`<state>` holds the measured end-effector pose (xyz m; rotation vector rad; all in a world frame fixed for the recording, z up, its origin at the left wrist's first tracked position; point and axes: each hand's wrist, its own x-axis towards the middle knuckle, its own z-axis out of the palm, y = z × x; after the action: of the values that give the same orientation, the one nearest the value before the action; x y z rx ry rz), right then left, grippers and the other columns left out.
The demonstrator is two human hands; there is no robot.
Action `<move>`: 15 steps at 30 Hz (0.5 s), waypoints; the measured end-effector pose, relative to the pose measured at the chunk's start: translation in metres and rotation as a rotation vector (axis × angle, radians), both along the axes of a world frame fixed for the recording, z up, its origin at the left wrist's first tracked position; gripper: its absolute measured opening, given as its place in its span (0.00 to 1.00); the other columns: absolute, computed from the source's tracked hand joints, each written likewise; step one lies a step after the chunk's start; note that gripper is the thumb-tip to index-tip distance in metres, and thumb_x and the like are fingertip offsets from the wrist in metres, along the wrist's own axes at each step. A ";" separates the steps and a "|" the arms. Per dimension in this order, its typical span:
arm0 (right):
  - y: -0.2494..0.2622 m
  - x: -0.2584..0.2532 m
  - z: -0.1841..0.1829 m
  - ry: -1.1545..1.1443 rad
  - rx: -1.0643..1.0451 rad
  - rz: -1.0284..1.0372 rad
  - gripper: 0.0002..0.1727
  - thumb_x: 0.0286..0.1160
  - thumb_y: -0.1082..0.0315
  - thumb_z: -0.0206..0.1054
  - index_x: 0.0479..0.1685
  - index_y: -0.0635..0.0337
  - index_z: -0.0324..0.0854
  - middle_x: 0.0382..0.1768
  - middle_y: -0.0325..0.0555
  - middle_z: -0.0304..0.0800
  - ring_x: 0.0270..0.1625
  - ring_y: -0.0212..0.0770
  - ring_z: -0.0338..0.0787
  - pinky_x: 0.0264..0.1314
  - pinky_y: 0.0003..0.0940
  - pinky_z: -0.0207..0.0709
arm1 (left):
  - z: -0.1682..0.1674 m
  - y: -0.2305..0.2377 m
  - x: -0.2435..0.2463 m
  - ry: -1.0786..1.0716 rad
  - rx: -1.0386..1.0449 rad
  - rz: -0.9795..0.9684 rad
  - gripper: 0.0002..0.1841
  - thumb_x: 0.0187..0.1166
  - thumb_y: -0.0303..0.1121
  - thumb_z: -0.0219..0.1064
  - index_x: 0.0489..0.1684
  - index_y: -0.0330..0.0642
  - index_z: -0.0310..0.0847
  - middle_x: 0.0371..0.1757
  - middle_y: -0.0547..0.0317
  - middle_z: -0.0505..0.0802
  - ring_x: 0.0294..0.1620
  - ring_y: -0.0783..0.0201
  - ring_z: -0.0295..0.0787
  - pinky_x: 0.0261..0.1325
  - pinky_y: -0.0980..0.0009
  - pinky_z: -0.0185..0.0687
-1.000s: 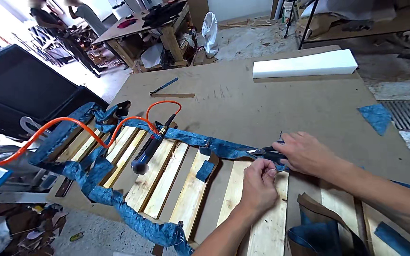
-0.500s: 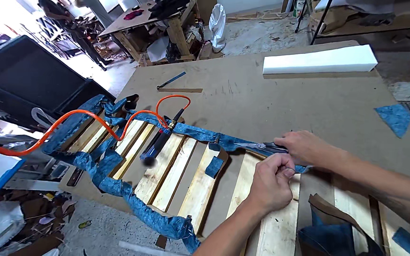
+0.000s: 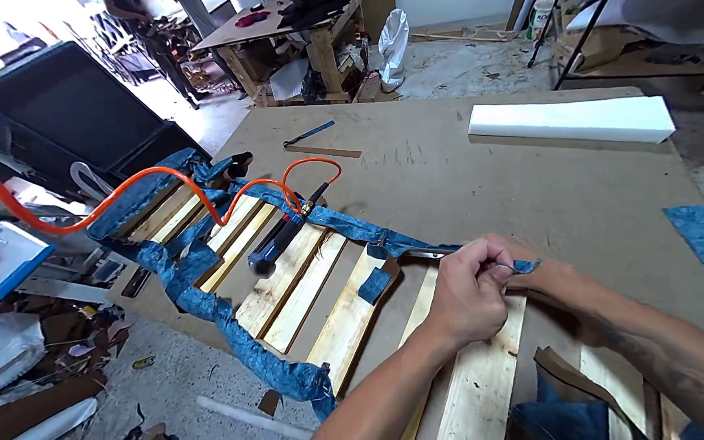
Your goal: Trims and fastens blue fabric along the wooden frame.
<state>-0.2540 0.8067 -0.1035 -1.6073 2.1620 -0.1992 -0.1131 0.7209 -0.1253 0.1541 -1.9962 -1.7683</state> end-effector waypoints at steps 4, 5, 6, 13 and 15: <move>0.000 0.020 0.016 -0.156 -0.096 -0.183 0.04 0.65 0.81 0.76 0.36 0.69 0.87 0.37 0.58 0.89 0.46 0.56 0.89 0.51 0.55 0.78 | 0.005 -0.006 -0.004 0.019 -0.093 -0.003 0.05 0.76 0.20 0.61 0.37 0.39 0.81 0.37 0.57 0.87 0.33 0.67 0.84 0.35 0.69 0.85; 0.001 0.017 0.010 -0.173 -0.101 -0.185 0.04 0.65 0.81 0.77 0.34 0.68 0.87 0.35 0.57 0.89 0.43 0.55 0.89 0.49 0.54 0.79 | 0.003 -0.004 -0.005 0.012 -0.099 -0.011 0.06 0.76 0.19 0.61 0.36 0.39 0.82 0.38 0.57 0.87 0.35 0.67 0.85 0.37 0.68 0.85; 0.000 0.019 0.011 -0.184 -0.074 -0.202 0.04 0.66 0.81 0.77 0.34 0.67 0.87 0.35 0.56 0.89 0.43 0.53 0.89 0.50 0.52 0.79 | 0.001 -0.002 -0.006 0.003 -0.092 -0.021 0.05 0.77 0.20 0.62 0.36 0.39 0.82 0.37 0.57 0.87 0.34 0.66 0.84 0.37 0.67 0.85; -0.021 0.006 -0.026 0.046 0.193 -0.109 0.17 0.89 0.66 0.57 0.67 0.59 0.84 0.60 0.61 0.89 0.64 0.61 0.87 0.64 0.58 0.77 | -0.010 0.006 0.006 -0.008 -0.036 -0.139 0.07 0.81 0.24 0.60 0.37 0.32 0.84 0.31 0.56 0.86 0.33 0.68 0.83 0.40 0.71 0.81; -0.013 0.031 0.013 -0.121 0.208 -0.189 0.15 0.85 0.74 0.62 0.64 0.69 0.84 0.62 0.62 0.88 0.66 0.56 0.85 0.73 0.49 0.72 | -0.006 0.003 0.012 -0.015 -0.040 -0.163 0.07 0.81 0.23 0.60 0.39 0.33 0.84 0.32 0.56 0.86 0.32 0.68 0.82 0.38 0.71 0.81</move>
<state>-0.2227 0.7933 -0.0900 -1.2469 2.1614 -0.1209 -0.1014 0.7234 -0.1312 -0.0079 -2.1056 -1.8286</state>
